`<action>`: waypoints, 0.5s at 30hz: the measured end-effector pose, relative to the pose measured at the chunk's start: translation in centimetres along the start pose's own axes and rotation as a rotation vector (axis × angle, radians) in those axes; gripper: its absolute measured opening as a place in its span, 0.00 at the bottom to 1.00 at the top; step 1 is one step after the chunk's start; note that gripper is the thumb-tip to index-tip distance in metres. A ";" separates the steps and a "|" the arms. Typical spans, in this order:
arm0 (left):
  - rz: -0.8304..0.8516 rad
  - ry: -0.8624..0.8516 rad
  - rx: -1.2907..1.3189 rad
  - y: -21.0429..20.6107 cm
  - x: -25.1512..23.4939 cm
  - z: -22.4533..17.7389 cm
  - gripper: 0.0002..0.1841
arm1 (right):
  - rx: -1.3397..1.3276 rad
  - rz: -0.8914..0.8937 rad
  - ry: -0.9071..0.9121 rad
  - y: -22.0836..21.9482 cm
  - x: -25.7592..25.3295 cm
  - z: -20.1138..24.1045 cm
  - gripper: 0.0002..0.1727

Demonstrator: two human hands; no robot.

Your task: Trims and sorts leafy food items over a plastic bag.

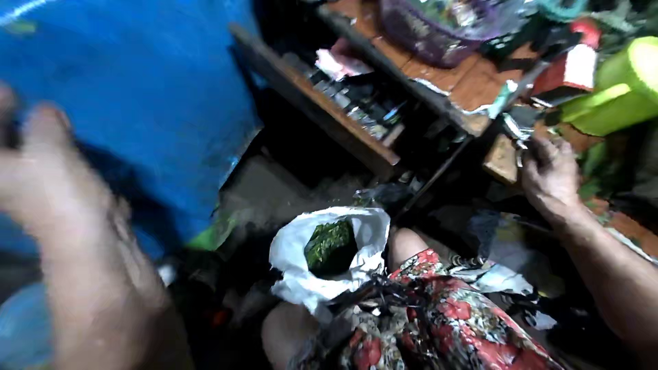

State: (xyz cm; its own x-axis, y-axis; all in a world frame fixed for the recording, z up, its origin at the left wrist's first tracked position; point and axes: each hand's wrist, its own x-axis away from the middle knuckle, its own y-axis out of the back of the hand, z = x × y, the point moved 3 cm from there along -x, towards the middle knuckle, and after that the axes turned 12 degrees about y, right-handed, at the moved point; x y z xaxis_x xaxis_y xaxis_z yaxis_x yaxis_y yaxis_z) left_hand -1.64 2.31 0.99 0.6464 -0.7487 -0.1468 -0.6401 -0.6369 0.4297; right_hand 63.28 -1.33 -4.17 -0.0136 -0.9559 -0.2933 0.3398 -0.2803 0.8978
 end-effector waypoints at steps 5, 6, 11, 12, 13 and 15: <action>0.087 0.158 0.030 -2.5 7.8 6.8 0.24 | -0.017 -0.043 0.048 -0.6 -0.1 -1.1 0.23; 0.112 0.211 0.022 -2.8 9.6 7.5 0.25 | -0.021 -0.049 0.057 -0.7 -0.1 -1.3 0.23; 0.126 0.360 0.064 -3.1 16.5 13.1 0.22 | -0.025 -0.056 0.073 -0.9 -0.1 -1.7 0.24; 0.130 0.372 0.106 -3.1 17.7 14.4 0.21 | -0.026 -0.058 0.092 -0.9 -0.2 -1.8 0.24; 0.129 0.367 0.139 -3.1 18.9 15.7 0.20 | -0.030 -0.056 0.114 -1.0 -0.2 -1.9 0.24; 0.130 0.422 0.170 -3.1 21.5 18.1 0.19 | -0.035 -0.039 0.146 -1.0 -0.4 -1.9 0.25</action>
State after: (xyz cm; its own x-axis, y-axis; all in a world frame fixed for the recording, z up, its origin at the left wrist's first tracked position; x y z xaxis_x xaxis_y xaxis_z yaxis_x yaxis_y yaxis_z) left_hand 6.72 -15.12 -19.64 0.6465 -0.7063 0.2884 -0.7627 -0.5906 0.2635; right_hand 64.72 -0.45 -5.61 0.1085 -0.9207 -0.3750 0.3740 -0.3117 0.8735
